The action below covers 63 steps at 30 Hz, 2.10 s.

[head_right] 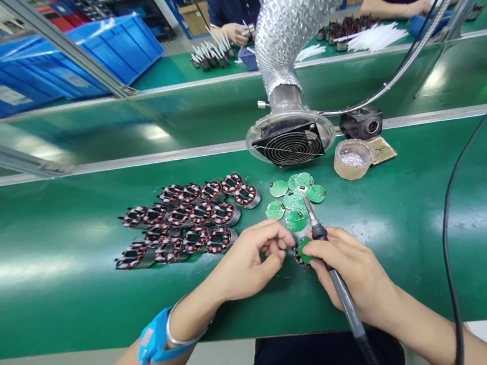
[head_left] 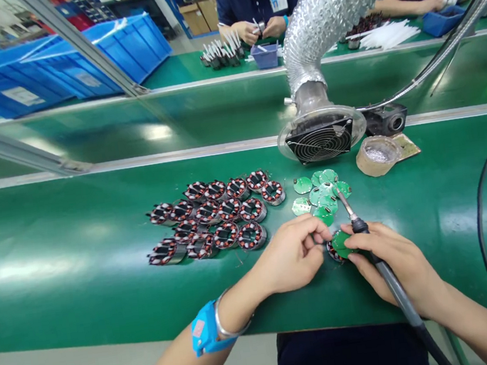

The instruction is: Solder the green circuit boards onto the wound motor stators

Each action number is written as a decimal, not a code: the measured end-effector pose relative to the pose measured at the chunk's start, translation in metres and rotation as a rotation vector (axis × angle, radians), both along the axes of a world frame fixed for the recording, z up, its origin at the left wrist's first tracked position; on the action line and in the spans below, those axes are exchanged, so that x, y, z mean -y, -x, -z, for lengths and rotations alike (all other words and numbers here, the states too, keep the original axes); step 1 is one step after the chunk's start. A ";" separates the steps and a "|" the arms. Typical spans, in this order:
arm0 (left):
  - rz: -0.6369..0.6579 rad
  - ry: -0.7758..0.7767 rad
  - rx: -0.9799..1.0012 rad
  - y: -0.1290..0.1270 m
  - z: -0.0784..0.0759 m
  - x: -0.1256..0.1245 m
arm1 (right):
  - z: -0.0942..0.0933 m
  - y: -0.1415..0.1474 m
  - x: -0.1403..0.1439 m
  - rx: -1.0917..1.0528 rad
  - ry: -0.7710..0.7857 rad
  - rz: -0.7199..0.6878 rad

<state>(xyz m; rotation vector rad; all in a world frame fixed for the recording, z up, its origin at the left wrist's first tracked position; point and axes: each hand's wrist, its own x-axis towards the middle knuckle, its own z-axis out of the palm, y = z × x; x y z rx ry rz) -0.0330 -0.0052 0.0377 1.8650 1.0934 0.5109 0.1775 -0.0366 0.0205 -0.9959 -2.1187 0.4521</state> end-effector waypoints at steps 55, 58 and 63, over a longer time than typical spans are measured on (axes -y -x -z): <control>-0.218 -0.511 0.161 -0.028 0.034 0.029 | -0.045 -0.038 0.042 -0.018 -0.053 0.047; -0.216 -0.583 0.115 -0.029 0.036 0.030 | -0.047 -0.034 0.041 -0.002 -0.027 0.078; -0.220 -0.646 0.056 -0.031 0.037 0.031 | -0.039 -0.030 0.039 -0.049 0.003 0.082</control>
